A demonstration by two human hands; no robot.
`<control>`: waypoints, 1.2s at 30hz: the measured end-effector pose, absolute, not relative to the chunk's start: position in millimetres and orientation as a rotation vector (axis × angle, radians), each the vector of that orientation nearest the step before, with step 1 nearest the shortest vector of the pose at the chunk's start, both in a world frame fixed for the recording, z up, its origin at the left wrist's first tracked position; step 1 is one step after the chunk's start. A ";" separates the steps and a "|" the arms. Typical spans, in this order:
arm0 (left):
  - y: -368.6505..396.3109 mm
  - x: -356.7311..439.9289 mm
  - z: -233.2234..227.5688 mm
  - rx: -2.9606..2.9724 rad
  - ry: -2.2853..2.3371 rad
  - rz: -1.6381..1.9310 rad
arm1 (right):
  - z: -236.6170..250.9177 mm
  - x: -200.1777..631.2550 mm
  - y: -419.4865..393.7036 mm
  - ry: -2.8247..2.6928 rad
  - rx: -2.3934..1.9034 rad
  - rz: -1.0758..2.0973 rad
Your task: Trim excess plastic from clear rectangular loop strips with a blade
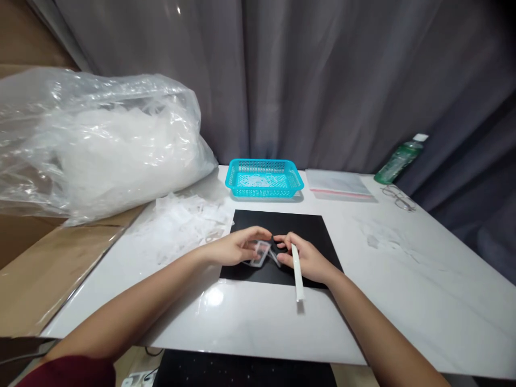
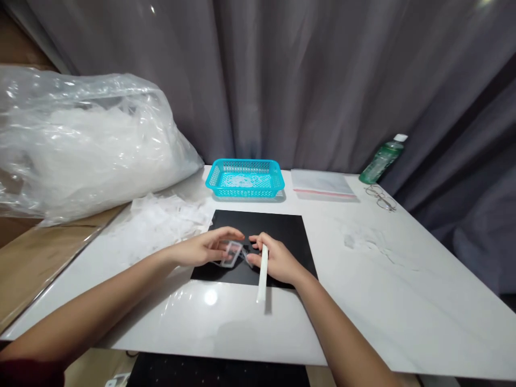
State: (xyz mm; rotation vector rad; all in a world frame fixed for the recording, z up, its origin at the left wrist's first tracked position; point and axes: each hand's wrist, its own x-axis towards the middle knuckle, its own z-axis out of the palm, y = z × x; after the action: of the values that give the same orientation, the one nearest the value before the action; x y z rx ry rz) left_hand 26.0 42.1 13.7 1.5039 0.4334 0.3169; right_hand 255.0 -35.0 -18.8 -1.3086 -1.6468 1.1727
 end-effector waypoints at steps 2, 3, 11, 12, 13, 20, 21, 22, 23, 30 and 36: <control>39.1 26.6 5.3 1.458 0.381 0.274 | -18.6 252.7 -35.9 -1.658 -1.301 1.207; 38.4 24.9 3.2 1.433 0.378 0.271 | -18.3 251.5 -36.5 -1.683 -1.301 1.208; 40.2 -1.8 -2.2 1.829 0.690 0.245 | -15.3 240.4 -42.0 -2.140 -1.385 0.840; 40.4 -4.2 -3.0 1.991 0.701 0.242 | -15.0 240.8 -42.3 -2.132 -1.391 0.861; 40.5 -6.1 -3.7 2.170 0.697 0.265 | -14.6 241.6 -42.5 -2.105 -1.393 0.894; 27.7 -8.0 -3.1 2.582 0.740 0.505 | -12.8 230.1 -47.5 -1.578 -1.220 1.175; 24.4 -6.8 -3.3 2.516 0.748 0.492 | -12.3 225.9 -49.0 -1.467 -1.168 1.226; 21.4 -5.1 -4.0 2.482 0.745 0.491 | -11.7 222.0 -50.4 -1.375 -1.116 1.275; 18.8 -3.2 -5.1 2.486 0.723 0.499 | -11.2 218.8 -51.7 -1.304 -1.068 1.315; 4.6 12.3 -6.2 2.315 0.522 0.489 | -11.0 216.5 -54.0 -1.056 -0.762 1.484; -11.7 22.3 1.2 1.756 0.503 0.409 | -6.0 209.6 -57.5 -0.903 -0.619 1.518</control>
State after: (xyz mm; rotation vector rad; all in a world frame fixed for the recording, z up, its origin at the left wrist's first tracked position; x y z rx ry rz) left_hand 22.3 -11.7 1.2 1.7563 0.5028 0.4089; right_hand 209.6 -57.5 -6.0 -0.6187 -0.9029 1.5178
